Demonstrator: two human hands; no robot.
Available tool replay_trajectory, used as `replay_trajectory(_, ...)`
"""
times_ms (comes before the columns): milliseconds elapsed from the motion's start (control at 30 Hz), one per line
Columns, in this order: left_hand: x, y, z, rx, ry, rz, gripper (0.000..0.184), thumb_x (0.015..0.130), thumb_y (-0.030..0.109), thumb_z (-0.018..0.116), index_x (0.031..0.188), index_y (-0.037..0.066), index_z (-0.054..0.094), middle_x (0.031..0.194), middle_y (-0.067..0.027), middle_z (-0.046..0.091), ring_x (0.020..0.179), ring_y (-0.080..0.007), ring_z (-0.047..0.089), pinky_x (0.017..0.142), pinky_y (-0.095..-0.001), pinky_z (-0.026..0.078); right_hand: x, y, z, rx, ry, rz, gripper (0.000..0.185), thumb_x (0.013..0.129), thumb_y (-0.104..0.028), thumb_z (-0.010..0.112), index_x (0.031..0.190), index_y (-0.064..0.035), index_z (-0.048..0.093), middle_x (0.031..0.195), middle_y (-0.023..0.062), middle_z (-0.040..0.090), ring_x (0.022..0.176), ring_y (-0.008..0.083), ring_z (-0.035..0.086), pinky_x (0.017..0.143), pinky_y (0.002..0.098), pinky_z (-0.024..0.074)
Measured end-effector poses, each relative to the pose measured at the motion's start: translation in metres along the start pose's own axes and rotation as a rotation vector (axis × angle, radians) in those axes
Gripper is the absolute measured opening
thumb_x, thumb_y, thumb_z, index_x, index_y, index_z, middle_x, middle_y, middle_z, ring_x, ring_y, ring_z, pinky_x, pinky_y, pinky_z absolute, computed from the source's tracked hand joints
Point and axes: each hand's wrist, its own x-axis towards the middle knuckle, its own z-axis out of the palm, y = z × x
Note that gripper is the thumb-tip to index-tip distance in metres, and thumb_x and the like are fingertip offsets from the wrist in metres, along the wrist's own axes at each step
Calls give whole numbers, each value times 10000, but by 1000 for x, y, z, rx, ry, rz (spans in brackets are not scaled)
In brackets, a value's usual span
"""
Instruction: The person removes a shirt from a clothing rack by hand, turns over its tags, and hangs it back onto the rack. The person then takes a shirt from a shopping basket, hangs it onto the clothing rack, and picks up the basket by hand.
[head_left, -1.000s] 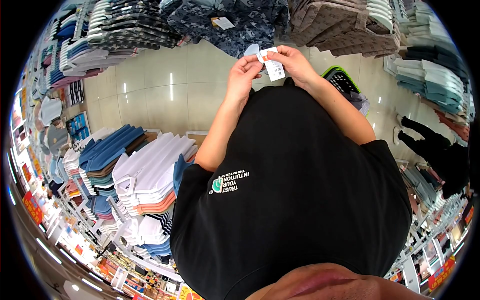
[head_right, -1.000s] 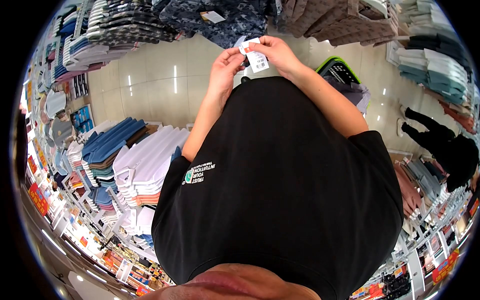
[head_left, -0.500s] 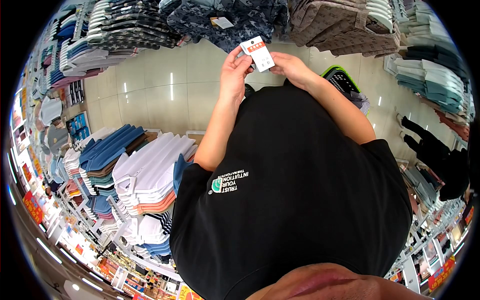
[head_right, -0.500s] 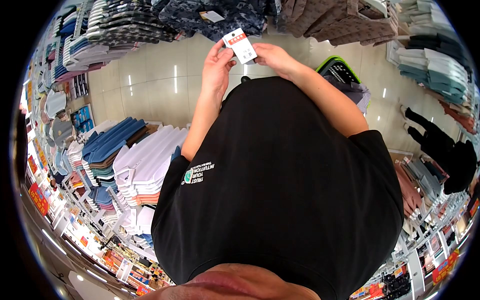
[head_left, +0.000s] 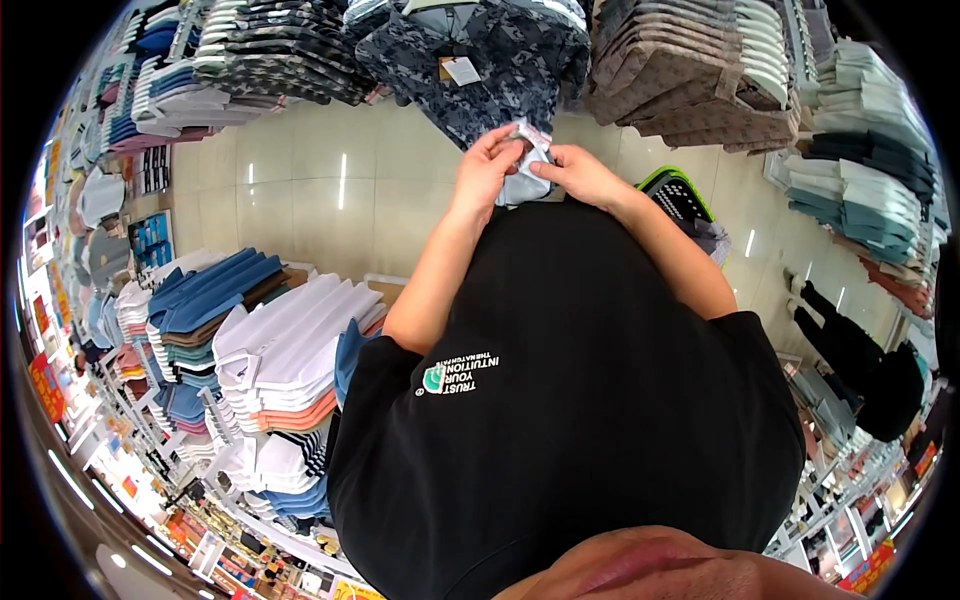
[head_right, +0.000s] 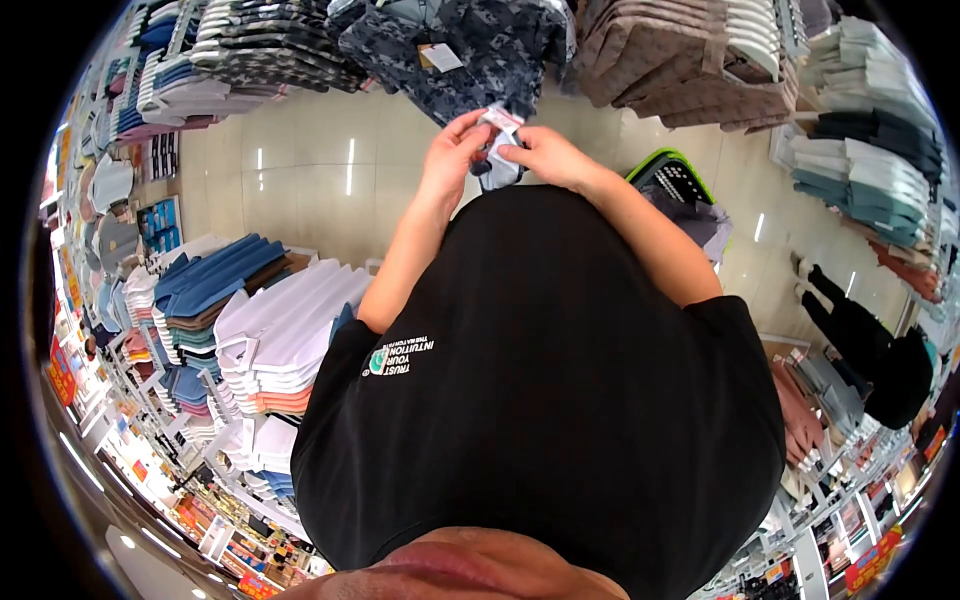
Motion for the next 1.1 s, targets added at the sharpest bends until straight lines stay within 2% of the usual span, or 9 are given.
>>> replay_trajectory(33, 0, -3, -3, 45, -10, -24, 378, 936, 168, 623, 1284, 35, 555, 1056, -37, 699, 892, -74, 596, 759, -225, 435, -5, -3, 4, 118, 86, -106, 295, 955, -275, 605, 1006, 10, 665, 825, -41, 608, 753, 74, 497, 681, 266, 424)
replay_trajectory(133, 0, -12, -12, 74, 20, -71, 374, 950, 190, 604, 1286, 36, 552, 1116, -65, 675, 962, -112, 599, 782, -251, 453, 10, 39, -18, 82, 120, 29, 261, 980, -236, 579, 1040, 7, 652, 933, -23, 646, 834, 59, 544, 762, 241, 442)
replay_trajectory(267, -1, -19, -28, 123, 53, -79, 380, 954, 195, 594, 1290, 23, 547, 1119, -79, 672, 962, -120, 588, 800, -255, 452, 22, 164, -54, -277, 279, 192, 248, 956, -268, 596, 938, -27, 651, 792, -20, 623, 659, 69, 531, 591, 240, 427)
replay_trajectory(433, -7, -29, -48, 116, 111, -97, 361, 957, 224, 590, 1262, 32, 565, 1105, -76, 674, 962, -127, 588, 788, -268, 455, -5, 206, -47, 33, 289, 305, 197, 931, -236, 615, 926, -41, 646, 734, -15, 595, 591, 76, 509, 546, 236, 408)
replay_trajectory(600, -10, -34, -66, 80, 152, -138, 344, 962, 234, 582, 1244, 39, 580, 1067, -61, 679, 947, -123, 593, 788, -271, 458, 36, 169, -58, -112, 315, 277, 231, 875, -183, 655, 1014, 0, 670, 800, 35, 670, 703, 114, 605, 674, 270, 492)
replay_trajectory(733, -11, -23, -83, 63, 152, -114, 335, 965, 230, 571, 1238, 37, 585, 1055, -58, 681, 939, -121, 595, 788, -273, 458, 102, 80, -42, -223, 428, -137, 338, 875, -187, 669, 1143, 14, 629, 970, 89, 702, 882, 150, 655, 784, 288, 514)
replay_trajectory(900, -19, -7, -109, 35, 203, -77, 326, 965, 215, 559, 1235, 34, 586, 1046, -63, 683, 929, -120, 598, 793, -277, 457, 190, -13, -15, -409, 545, -327, 556, 840, -292, 709, 1275, 10, 542, 1168, 197, 650, 1045, 295, 646, 894, 377, 502)
replay_trajectory(1033, -28, -13, -139, -10, 251, -46, 326, 965, 206, 553, 1239, 32, 580, 1034, -65, 685, 916, -123, 604, 784, -277, 456, 253, -33, -5, -574, 622, -272, 705, 772, -435, 729, 1281, 13, 536, 1191, 252, 616, 1109, 406, 589, 951, 425, 464)
replay_trajectory(1100, -33, -15, -153, -13, 254, -44, 322, 966, 205, 552, 1237, 32, 581, 1032, -65, 686, 917, -124, 604, 782, -275, 456, 275, -36, -3, -454, 633, -134, 563, 772, -429, 738, 1130, -6, 637, 1085, 209, 671, 1044, 348, 632, 902, 392, 483)
